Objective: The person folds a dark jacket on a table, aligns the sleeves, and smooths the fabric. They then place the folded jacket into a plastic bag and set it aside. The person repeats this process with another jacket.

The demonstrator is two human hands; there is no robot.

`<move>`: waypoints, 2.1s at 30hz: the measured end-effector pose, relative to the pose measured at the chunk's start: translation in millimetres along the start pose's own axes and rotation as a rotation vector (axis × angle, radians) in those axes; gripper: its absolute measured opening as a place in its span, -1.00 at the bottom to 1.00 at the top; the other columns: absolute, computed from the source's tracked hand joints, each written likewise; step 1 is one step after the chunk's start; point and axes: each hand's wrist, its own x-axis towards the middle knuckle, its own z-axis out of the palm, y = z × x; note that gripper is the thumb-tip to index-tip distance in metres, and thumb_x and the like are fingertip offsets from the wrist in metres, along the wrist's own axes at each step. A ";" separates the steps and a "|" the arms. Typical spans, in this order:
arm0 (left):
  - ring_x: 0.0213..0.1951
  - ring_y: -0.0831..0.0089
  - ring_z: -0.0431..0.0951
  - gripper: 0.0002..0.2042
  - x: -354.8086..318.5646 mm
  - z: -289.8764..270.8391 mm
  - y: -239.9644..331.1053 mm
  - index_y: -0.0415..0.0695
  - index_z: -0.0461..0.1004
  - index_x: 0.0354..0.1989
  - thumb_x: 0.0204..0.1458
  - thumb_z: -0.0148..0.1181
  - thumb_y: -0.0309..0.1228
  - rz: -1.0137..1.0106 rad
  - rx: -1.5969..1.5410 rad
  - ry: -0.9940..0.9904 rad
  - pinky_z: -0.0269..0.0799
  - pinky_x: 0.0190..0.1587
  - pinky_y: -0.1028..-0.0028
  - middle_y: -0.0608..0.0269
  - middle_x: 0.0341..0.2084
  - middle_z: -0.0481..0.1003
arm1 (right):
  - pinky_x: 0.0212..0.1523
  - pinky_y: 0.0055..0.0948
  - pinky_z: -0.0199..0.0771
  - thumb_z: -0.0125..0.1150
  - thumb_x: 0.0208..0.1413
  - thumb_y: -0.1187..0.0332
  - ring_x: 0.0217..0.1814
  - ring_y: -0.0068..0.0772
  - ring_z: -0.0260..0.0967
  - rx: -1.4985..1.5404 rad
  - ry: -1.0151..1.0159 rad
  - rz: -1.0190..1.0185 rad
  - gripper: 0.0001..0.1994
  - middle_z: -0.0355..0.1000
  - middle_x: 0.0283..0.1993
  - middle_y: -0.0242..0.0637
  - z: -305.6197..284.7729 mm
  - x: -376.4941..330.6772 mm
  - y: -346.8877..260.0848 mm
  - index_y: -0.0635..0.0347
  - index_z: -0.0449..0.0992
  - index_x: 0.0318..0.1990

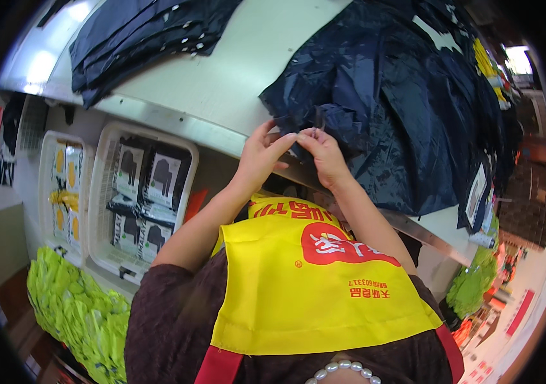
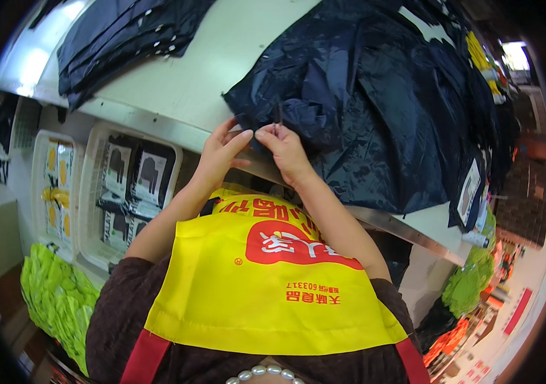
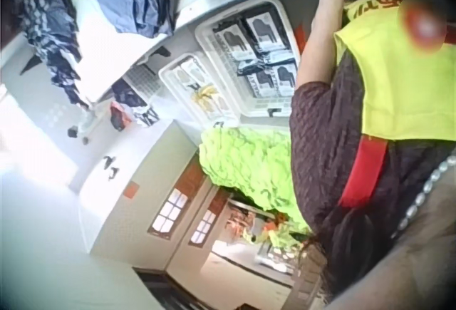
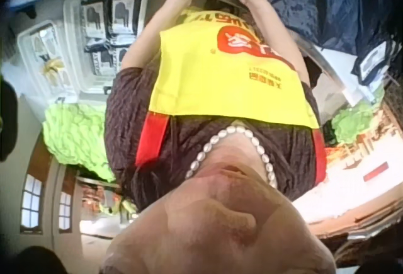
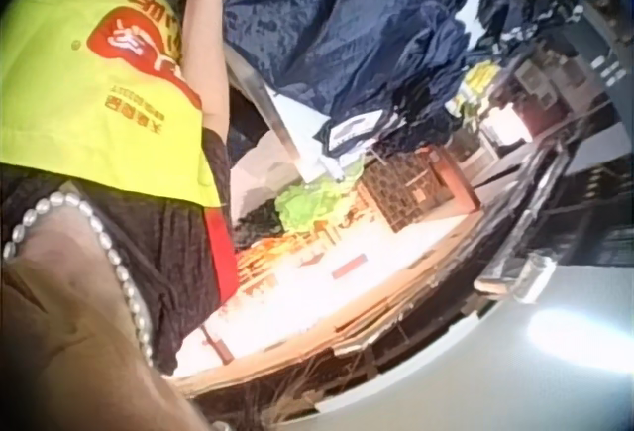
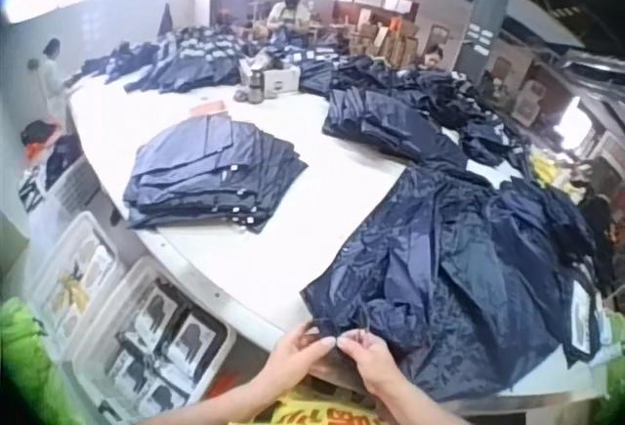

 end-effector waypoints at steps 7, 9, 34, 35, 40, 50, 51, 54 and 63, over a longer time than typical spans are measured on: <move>-0.45 0.64 0.44 -0.75 31.6 -32.4 1.6 -0.02 0.42 -0.10 0.03 0.20 -0.34 -0.087 0.055 0.260 0.32 -0.58 0.67 0.40 -0.39 0.48 | -0.13 -0.43 0.42 0.06 0.16 0.26 -0.17 -0.25 0.48 -0.420 -0.098 -0.287 -0.73 0.51 -0.22 -0.08 14.1 -13.9 -1.2 0.30 0.51 -0.17; -0.39 0.51 0.50 -0.85 60.0 -77.9 17.3 -0.14 0.43 -0.22 0.06 0.14 -0.39 0.054 0.103 0.427 0.42 -0.45 0.60 0.29 -0.42 0.48 | -0.17 -0.40 0.43 0.04 0.17 0.24 -0.22 -0.10 0.48 -0.461 -0.161 -0.392 -0.73 0.50 -0.28 -0.06 7.1 -32.4 -13.8 0.29 0.50 -0.18; 0.29 -0.08 0.00 -0.24 59.7 150.5 -113.6 -0.11 0.19 0.21 -0.13 0.21 0.07 0.861 1.787 -0.291 -0.15 0.25 -0.05 -0.24 0.24 0.03 | -0.81 -0.59 -0.09 0.19 0.05 0.20 -0.81 -0.68 -0.05 0.535 1.096 -0.256 -0.77 0.35 -0.56 -0.40 -529.5 -93.9 28.6 0.20 0.45 -0.39; 0.29 -0.08 0.00 -0.24 57.6 148.7 -113.6 -0.11 0.20 0.21 -0.13 0.21 0.07 0.857 1.788 -0.281 -0.14 0.26 -0.04 -0.24 0.24 0.03 | -0.81 -0.58 -0.09 0.25 0.00 0.19 -0.81 -0.68 -0.03 0.556 1.129 -0.250 -0.75 0.35 -0.58 -0.40 -533.6 -71.9 10.8 0.19 0.45 -0.42; 0.26 -0.06 0.06 -0.35 52.4 171.1 -110.6 -0.15 0.25 0.17 -0.07 0.23 -0.07 0.780 1.783 -0.262 -0.05 0.25 0.05 -0.20 0.22 0.09 | -0.64 -0.46 0.19 0.39 -0.18 0.25 -0.66 -0.48 0.20 0.585 1.467 -0.295 -0.70 0.39 -0.47 -0.28 -593.1 43.0 -15.9 0.26 0.45 -0.39; 0.08 0.17 0.39 -0.32 46.6 205.3 -26.9 -0.17 0.29 0.12 0.08 -0.15 0.21 0.068 -0.240 -0.143 0.30 0.12 0.26 0.06 0.01 0.40 | -0.38 -0.39 0.44 0.18 -0.08 0.54 -0.35 -0.14 0.43 -0.731 0.528 -1.353 -0.84 0.42 -0.35 -0.20 -334.4 -12.8 -122.3 0.18 0.52 -0.28; 0.09 0.15 0.38 -0.26 45.6 208.6 -17.9 -0.16 0.28 0.14 0.05 -0.17 0.27 0.032 -0.409 -0.235 0.29 0.13 0.23 0.07 0.02 0.40 | -0.33 -0.42 0.48 0.20 -0.16 0.56 -0.28 -0.19 0.45 -0.909 0.306 -1.176 -0.71 0.43 -0.26 -0.24 -321.8 -26.9 -101.3 0.14 0.53 -0.19; 0.11 0.17 0.35 -0.25 56.9 198.7 -21.6 -0.09 0.18 0.23 0.02 -0.09 0.25 -0.057 -0.572 -0.365 0.20 0.17 0.06 0.10 0.08 0.37 | -0.31 -0.43 0.53 0.20 -0.14 0.49 -0.17 -0.28 0.47 -1.295 0.093 -1.006 -0.60 0.37 0.02 -0.21 -309.0 -41.9 -38.2 0.04 0.45 -0.04; -0.10 0.44 0.45 -0.73 63.5 195.3 -76.8 -0.07 0.35 0.02 0.15 0.03 -0.34 -0.270 -0.320 -0.181 0.35 -0.03 0.22 0.29 -0.19 0.49 | -0.16 -0.59 0.41 0.12 0.10 0.43 -0.17 -0.44 0.45 -0.262 0.302 -0.232 -0.74 0.48 -0.12 -0.29 -298.3 -102.3 -12.5 0.23 0.47 -0.03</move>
